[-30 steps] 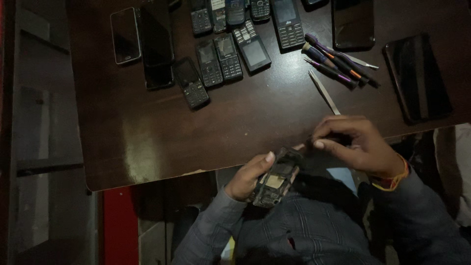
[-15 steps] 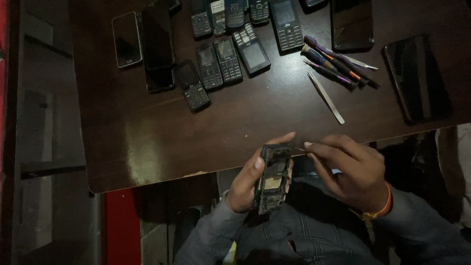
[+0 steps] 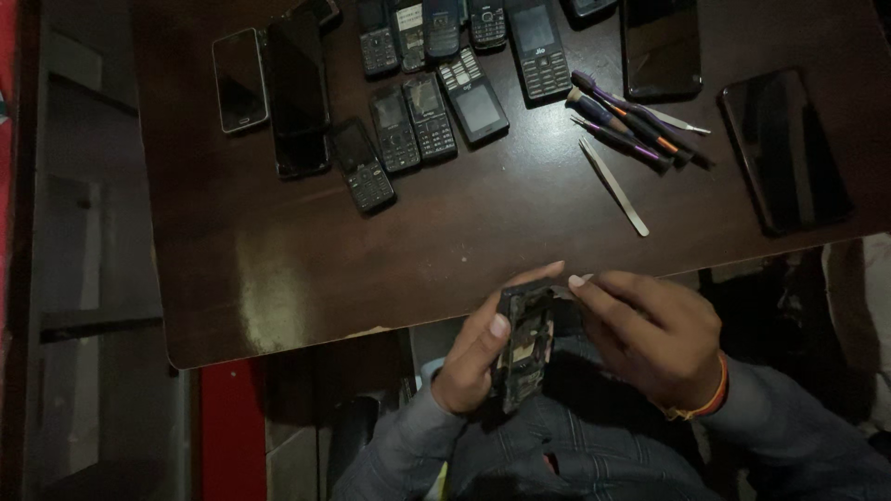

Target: The person sits at a workbench covered with mobile phones and repair tools, holding an opened phone and working on its internal components by hand. They use a screwdriver on the phone, reposition it, and pick up a small bottle, applying something to the phone's internals while continuing to work on it.

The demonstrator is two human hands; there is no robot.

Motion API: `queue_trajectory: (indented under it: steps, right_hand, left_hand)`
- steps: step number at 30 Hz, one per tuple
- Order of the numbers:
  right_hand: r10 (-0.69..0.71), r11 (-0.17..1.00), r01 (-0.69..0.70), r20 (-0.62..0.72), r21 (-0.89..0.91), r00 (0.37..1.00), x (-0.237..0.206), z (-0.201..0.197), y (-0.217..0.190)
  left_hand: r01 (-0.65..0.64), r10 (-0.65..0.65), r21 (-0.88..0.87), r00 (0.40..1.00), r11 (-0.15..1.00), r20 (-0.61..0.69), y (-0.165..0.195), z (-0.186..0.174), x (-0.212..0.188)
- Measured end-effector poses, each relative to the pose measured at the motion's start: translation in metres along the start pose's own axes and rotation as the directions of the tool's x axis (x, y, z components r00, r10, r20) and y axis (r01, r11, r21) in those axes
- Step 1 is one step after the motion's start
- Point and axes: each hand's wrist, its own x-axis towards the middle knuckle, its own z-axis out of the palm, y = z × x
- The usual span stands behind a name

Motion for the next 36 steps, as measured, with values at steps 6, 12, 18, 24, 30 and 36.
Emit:
queue_trajectory:
  steps: [6,12,18,24,30,36]
  right_hand:
    - [-0.07,0.996,0.068,-0.035,-0.051,0.997,0.002,0.0,-0.006]
    - [-0.076,0.991,0.071,-0.044,-0.115,0.996,-0.003,0.004,-0.011]
    - [-0.043,0.992,0.038,-0.039,-0.123,0.998,-0.008,0.007,-0.015]
    - [-0.055,0.991,0.051,-0.03,-0.122,0.998,-0.011,0.015,-0.011]
    - [0.011,0.993,0.003,0.122,-0.117,0.992,-0.003,0.012,0.003]
    - [0.081,0.985,-0.114,0.233,0.131,0.969,0.009,0.006,0.027]
  left_hand:
    - [-0.079,0.079,0.038,0.997,0.996,0.009,0.005,0.007,0.002]
    - [-0.192,0.209,0.313,0.978,0.93,-0.023,0.003,0.013,0.001]
    - [-0.248,0.286,0.366,0.957,0.897,-0.054,-0.005,0.023,0.002]
    - [-0.245,0.287,0.387,0.956,0.889,-0.053,-0.014,0.018,0.002]
    - [-0.114,0.155,0.294,0.981,0.949,-0.119,-0.02,0.007,0.009]
    - [0.043,-0.029,0.206,0.997,0.978,-0.066,-0.01,-0.005,0.014]
